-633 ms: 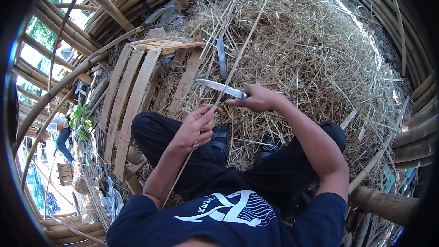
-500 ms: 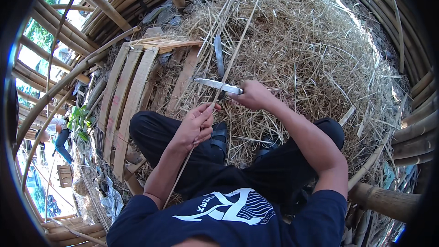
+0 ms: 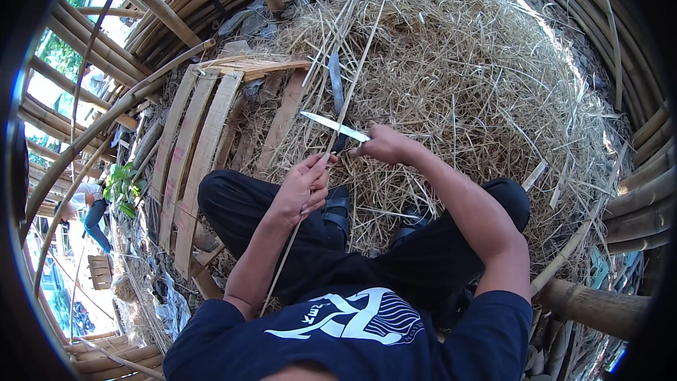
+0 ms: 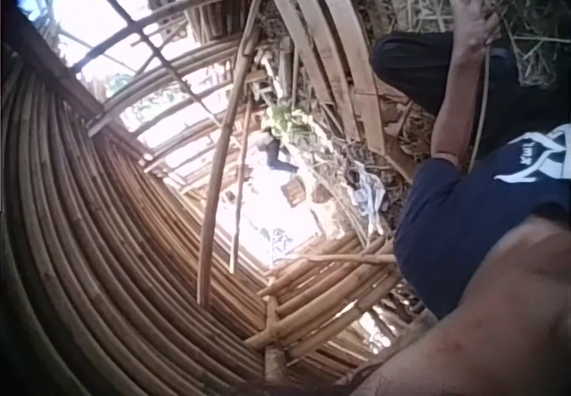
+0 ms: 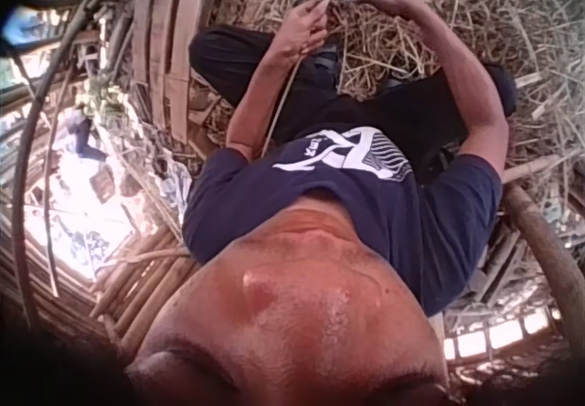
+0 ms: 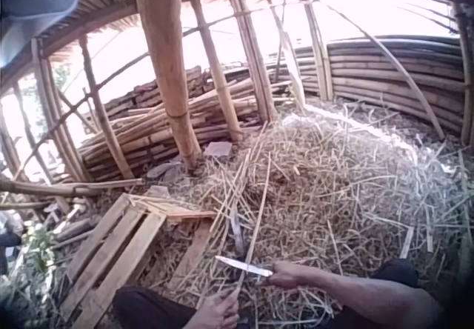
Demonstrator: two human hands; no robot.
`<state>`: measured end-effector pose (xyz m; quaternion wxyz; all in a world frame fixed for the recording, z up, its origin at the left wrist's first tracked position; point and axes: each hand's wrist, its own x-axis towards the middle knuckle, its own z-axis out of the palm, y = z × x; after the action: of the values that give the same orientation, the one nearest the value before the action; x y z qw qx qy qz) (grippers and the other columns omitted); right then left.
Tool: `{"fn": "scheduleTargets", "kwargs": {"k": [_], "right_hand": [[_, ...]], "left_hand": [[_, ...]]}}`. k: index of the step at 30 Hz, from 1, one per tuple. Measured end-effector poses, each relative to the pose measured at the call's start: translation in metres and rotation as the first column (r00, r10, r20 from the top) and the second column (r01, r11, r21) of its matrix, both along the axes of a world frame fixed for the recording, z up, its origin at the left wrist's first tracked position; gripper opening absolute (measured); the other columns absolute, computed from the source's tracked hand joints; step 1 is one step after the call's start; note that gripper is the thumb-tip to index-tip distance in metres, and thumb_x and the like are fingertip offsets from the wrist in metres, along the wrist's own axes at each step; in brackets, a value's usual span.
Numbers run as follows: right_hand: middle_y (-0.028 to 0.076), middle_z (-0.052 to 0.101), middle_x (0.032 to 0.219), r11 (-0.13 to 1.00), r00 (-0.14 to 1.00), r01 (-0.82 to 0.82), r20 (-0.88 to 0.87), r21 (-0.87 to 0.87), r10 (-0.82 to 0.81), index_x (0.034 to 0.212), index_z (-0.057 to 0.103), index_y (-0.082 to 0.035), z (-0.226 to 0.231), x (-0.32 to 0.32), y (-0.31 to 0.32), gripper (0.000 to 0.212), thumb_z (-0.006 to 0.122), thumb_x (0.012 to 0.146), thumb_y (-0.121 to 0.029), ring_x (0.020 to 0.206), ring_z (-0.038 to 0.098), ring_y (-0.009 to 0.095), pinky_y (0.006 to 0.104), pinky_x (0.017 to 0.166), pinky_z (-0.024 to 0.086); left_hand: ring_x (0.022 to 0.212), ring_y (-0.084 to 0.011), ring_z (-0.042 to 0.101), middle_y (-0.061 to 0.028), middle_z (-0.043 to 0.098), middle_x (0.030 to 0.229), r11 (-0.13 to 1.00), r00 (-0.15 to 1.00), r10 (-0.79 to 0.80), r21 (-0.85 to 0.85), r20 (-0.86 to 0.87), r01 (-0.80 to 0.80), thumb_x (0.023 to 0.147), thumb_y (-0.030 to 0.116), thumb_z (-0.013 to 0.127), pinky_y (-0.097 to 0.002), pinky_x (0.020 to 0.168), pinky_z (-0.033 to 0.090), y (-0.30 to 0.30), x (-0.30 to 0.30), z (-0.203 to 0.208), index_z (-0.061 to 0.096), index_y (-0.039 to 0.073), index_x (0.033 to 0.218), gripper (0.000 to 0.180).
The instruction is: The person scrapes and shaves a bamboo strip with a knife, then puts the knife down and splits the strip by hand.
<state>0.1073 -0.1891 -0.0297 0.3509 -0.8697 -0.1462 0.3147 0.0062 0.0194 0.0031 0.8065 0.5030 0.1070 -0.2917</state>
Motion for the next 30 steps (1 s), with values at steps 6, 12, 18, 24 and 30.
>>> {"fn": "scheduleTargets", "kwargs": {"k": [6, 12, 18, 24, 30], "right_hand": [[0.024, 0.063, 0.069, 0.985, 0.972, 0.136, 0.208, -0.109, -0.111, 0.073, 0.065, 0.006, -0.010, 0.011, -0.007, 0.046, 0.066, 0.079, -0.040, 0.071, 0.065, 0.037, 0.0443, 0.067, 0.050], [0.025, 0.064, 0.073, 0.967, 0.905, 0.181, 0.414, -0.179, -0.092, 0.074, 0.066, 0.005, 0.007, -0.001, 0.005, 0.033, 0.059, 0.079, -0.027, 0.074, 0.065, 0.039, 0.0439, 0.069, 0.052], [0.021, 0.063, 0.068, 0.998, 0.997, -0.034, 0.064, -0.054, 0.037, 0.077, 0.066, 0.005, -0.005, 0.009, -0.008, 0.043, 0.064, 0.080, -0.038, 0.064, 0.064, 0.032, 0.0426, 0.062, 0.048], [0.025, 0.065, 0.075, 0.939, 0.838, 0.297, 0.519, -0.175, -0.169, 0.072, 0.066, 0.003, 0.015, -0.001, 0.006, 0.020, 0.058, 0.071, -0.015, 0.075, 0.066, 0.039, 0.0468, 0.074, 0.053], [0.024, 0.065, 0.075, 0.999, 1.000, 0.027, 0.006, -0.029, -0.027, 0.081, 0.066, 0.008, 0.007, 0.007, -0.010, 0.037, 0.066, 0.075, -0.028, 0.071, 0.065, 0.039, 0.0426, 0.065, 0.051]], "left_hand": [[0.032, -0.0025, 0.024, 0.0056, 0.029, 0.056, 0.999, 0.999, 0.035, -0.002, -0.025, -0.035, 0.102, 0.023, 0.042, -0.0189, 0.029, 0.022, -0.008, -0.001, 0.000, 0.050, 0.004, 0.114, 0.024], [0.032, -0.0026, 0.024, 0.0062, 0.029, 0.055, 0.999, 0.999, 0.048, 0.020, 0.004, -0.048, 0.102, 0.024, 0.041, -0.0188, 0.028, 0.022, 0.000, -0.003, 0.005, 0.050, 0.003, 0.115, 0.026], [0.031, -0.0025, 0.024, 0.0063, 0.028, 0.055, 1.000, 1.000, 0.001, 0.020, 0.010, -0.002, 0.102, 0.023, 0.040, -0.0188, 0.028, 0.022, 0.000, -0.007, 0.003, 0.049, 0.003, 0.116, 0.026], [0.032, -0.0024, 0.024, 0.0060, 0.028, 0.055, 0.998, 0.999, 0.049, 0.042, 0.011, -0.050, 0.102, 0.023, 0.041, -0.0189, 0.028, 0.022, -0.004, -0.005, 0.003, 0.050, 0.003, 0.115, 0.026], [0.032, -0.0020, 0.024, 0.0060, 0.029, 0.055, 0.999, 1.000, 0.000, 0.037, 0.018, 0.000, 0.102, 0.023, 0.041, -0.0187, 0.028, 0.022, -0.001, -0.010, 0.004, 0.050, 0.003, 0.115, 0.025]]}}
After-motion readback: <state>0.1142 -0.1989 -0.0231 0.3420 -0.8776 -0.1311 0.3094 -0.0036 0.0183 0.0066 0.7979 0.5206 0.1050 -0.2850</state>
